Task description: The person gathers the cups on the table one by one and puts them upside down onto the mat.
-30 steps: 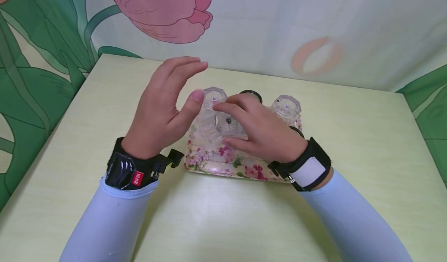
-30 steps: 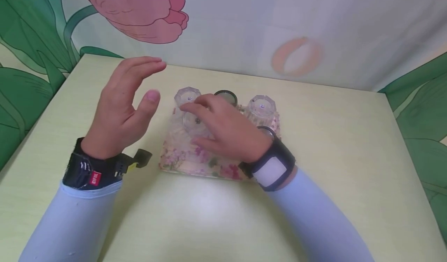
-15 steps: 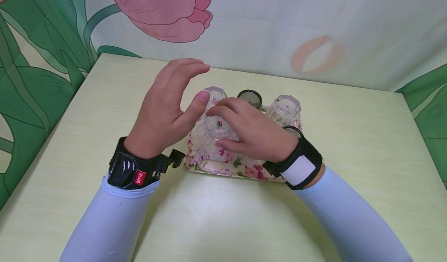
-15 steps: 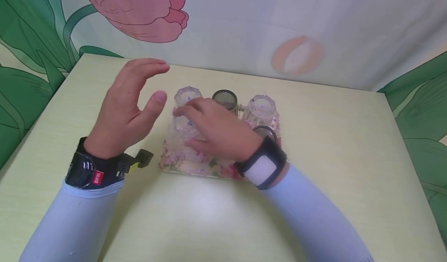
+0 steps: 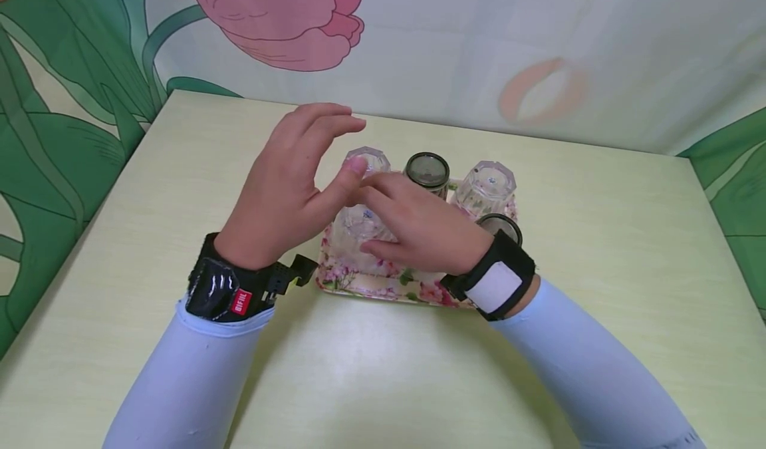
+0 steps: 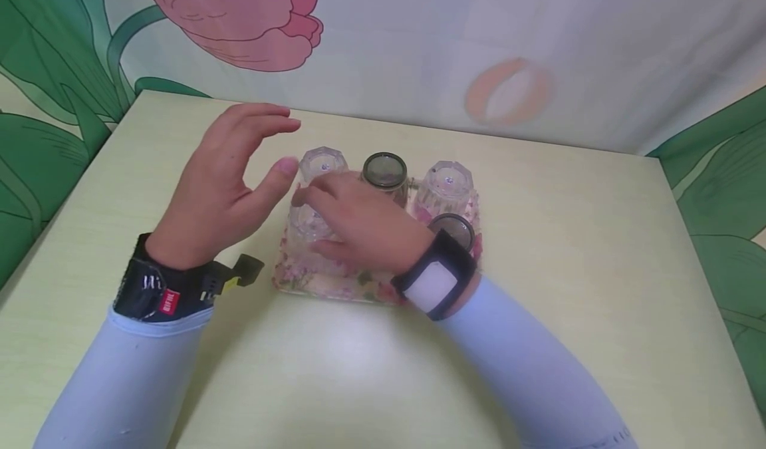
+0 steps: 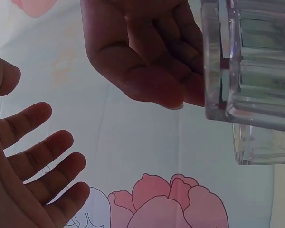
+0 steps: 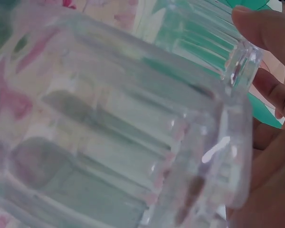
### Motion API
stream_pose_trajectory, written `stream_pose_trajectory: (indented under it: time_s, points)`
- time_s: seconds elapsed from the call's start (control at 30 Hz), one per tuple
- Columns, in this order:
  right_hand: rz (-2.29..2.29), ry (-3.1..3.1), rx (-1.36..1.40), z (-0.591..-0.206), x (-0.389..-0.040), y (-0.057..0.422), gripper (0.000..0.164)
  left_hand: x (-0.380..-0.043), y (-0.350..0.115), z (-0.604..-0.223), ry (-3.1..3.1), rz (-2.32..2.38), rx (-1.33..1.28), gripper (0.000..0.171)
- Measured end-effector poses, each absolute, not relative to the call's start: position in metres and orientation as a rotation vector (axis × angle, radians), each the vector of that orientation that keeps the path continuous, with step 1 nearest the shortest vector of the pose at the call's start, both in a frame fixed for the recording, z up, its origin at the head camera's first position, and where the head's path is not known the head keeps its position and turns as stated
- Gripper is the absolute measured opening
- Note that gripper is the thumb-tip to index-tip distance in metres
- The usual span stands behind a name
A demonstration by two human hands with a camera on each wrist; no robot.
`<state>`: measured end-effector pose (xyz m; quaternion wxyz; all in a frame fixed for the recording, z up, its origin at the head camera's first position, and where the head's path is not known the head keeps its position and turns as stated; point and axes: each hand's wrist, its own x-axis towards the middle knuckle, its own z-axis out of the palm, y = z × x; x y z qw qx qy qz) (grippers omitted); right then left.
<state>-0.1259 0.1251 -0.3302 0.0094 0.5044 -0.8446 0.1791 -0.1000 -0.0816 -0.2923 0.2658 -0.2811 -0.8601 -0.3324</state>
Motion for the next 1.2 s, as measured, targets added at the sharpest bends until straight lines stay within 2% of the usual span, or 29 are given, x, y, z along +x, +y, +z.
stream_pose_trajectory:
  time_s: [0.23,0.7,0.93,1.2]
  points:
    - [0.511,-2.671,1.585,-0.332,-0.126,0.121,0.068,-0.102,-0.08,-0.293,-2.344,-0.879,-0.769,0.041]
    - [0.353,-2.725,1.532,-0.339,-0.124,0.115,0.076,-0.102,-0.079,-0.295,-2.365,-0.86,-0.776,0.041]
    - [0.361,-2.729,1.526,-0.337,-0.122,0.117,0.075,-0.102,-0.078,-0.298,-2.382,-0.85,-0.79,0.043]
    - [0.49,-2.749,1.471,-0.332,-0.122,0.133,0.066,-0.103,-0.075,-0.301,-2.397,-0.843,-0.804,0.046]
